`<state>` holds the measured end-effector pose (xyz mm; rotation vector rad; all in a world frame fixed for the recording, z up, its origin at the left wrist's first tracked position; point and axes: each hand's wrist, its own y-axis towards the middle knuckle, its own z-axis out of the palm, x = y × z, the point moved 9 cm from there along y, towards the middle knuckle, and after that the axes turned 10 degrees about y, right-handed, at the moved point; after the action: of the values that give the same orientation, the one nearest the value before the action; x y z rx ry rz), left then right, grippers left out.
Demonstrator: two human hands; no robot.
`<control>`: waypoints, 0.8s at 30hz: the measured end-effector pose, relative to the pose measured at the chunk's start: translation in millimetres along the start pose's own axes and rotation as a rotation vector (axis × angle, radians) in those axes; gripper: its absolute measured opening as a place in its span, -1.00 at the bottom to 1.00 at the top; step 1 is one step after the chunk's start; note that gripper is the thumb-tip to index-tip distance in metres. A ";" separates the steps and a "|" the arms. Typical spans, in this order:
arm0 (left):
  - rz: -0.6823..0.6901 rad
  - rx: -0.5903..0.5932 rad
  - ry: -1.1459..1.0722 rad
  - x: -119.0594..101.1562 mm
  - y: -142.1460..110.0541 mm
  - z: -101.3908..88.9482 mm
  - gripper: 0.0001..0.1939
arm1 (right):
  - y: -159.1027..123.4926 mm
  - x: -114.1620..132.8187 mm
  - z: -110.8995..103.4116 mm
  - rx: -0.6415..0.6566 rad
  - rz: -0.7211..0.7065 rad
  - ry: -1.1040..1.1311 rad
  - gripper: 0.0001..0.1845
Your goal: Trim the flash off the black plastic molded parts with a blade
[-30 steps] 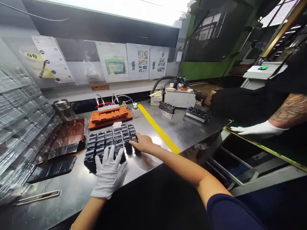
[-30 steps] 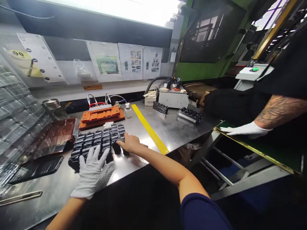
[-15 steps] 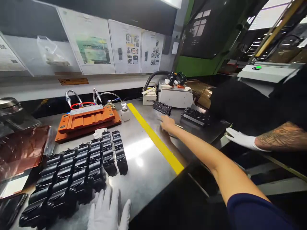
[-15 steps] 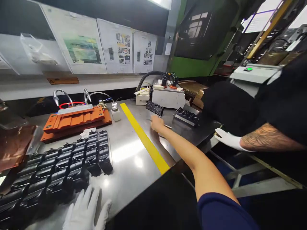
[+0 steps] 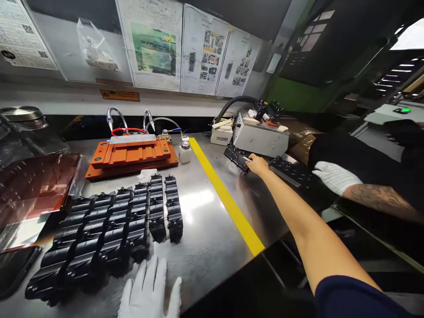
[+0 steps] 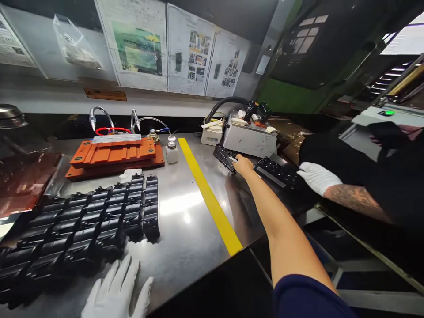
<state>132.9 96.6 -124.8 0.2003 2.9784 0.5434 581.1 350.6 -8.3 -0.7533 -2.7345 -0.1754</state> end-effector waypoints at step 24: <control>-0.735 0.448 -1.182 18.1 -111.7 -58.4 -0.41 | -413.7 81.9 65.2 0.673 -0.631 0.537 -0.70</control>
<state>95.3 -24.3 -112.0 -0.3972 1.7498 -0.2788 283.8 48.9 -59.9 0.3089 -2.1858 0.3495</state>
